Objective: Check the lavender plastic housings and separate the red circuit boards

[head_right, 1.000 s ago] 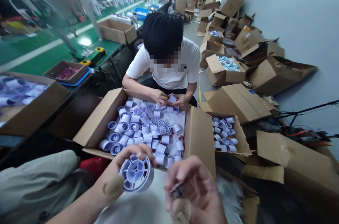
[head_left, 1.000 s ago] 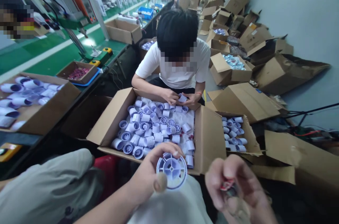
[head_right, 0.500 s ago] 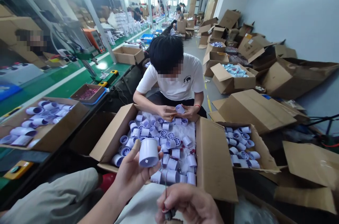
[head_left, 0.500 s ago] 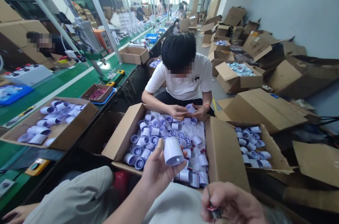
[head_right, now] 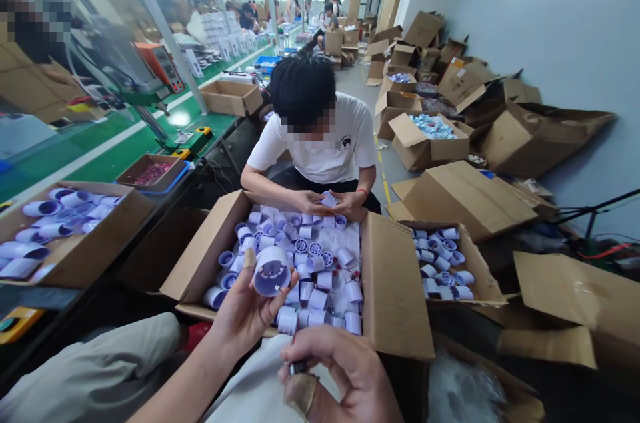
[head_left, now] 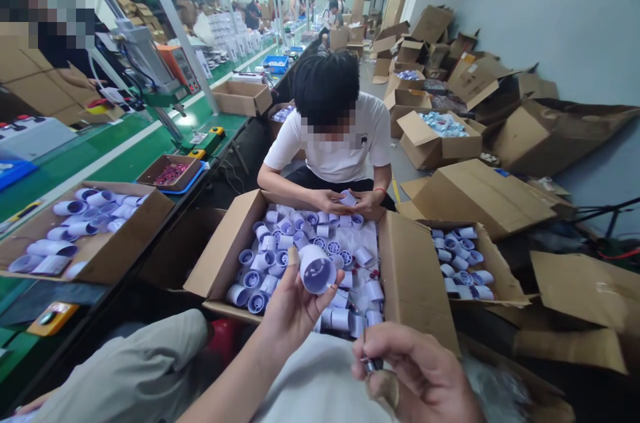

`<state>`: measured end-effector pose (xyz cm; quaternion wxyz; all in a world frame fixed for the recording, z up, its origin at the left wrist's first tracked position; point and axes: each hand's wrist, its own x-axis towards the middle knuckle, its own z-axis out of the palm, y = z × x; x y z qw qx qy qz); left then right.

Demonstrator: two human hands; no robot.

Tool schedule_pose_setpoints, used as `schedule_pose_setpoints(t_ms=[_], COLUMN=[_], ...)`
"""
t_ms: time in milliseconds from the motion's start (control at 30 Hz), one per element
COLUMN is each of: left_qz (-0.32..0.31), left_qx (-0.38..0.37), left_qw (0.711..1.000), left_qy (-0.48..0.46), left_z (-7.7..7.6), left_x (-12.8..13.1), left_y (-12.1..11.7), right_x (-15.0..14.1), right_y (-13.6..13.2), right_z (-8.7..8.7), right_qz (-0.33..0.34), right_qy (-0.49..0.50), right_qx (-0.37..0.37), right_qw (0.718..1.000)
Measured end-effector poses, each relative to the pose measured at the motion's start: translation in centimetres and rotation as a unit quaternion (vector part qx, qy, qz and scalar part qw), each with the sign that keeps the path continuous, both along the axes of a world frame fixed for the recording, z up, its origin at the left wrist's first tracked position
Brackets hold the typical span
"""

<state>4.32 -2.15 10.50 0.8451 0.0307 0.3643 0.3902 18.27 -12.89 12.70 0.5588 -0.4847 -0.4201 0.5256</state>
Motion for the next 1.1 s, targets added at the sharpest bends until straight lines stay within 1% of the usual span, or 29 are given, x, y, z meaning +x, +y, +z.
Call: schedule_pose_setpoints(t_ms=[133, 267, 333, 400, 533, 667, 767, 900, 1000, 1100], left_qz=[-0.023, -0.043, -0.051, -0.064, -0.103, -0.154, -0.16, -0.147, -0.137, -0.129], left_qx=[-0.004, 0.007, 0.011, 0.012, 0.007, 0.039, 0.048, 0.015, 0.011, 0.034], left_qw=[1.0, 0.999, 0.999, 0.998, 0.992, 0.983, 0.983, 0.989, 0.991, 0.99], left_qy=[-0.001, -0.014, -0.015, -0.023, -0.067, -0.092, -0.073, -0.031, 0.003, 0.046], left_z=[0.3, 0.6, 0.7, 0.8, 0.7, 0.3, 0.0, -0.1, -0.1, -0.2], left_x=[0.4, 0.5, 0.5, 0.4, 0.3, 0.2, 0.2, 0.3, 0.3, 0.2], left_y=[-0.2, -0.5, -0.7, -0.7, -0.6, -0.4, -0.4, -0.4, -0.3, -0.3], right_x=[-0.5, -0.6, -0.5, -0.4, -0.4, -0.4, -0.3, 0.0, 0.4, 0.6], right_y=[0.9, 1.7, 1.9, 1.9, 2.0, 2.0, 2.0, 1.9, 1.8, 1.8], right_z=[-0.2, -0.6, -0.7, -0.7, -0.5, -0.1, 0.2, 0.4, 0.5, 0.3], right_qz=[0.0, 0.046, 0.06, 0.058, 0.06, 0.087, 0.109, 0.128, 0.127, 0.111], right_qy=[-0.094, -0.151, -0.17, -0.182, -0.209, -0.233, -0.25, -0.276, -0.311, -0.35], right_qx=[0.011, 0.028, 0.039, 0.05, 0.078, 0.083, 0.08, 0.069, 0.062, 0.067], right_qw=[0.996, 0.987, 0.983, 0.98, 0.973, 0.965, 0.959, 0.95, 0.94, 0.928])
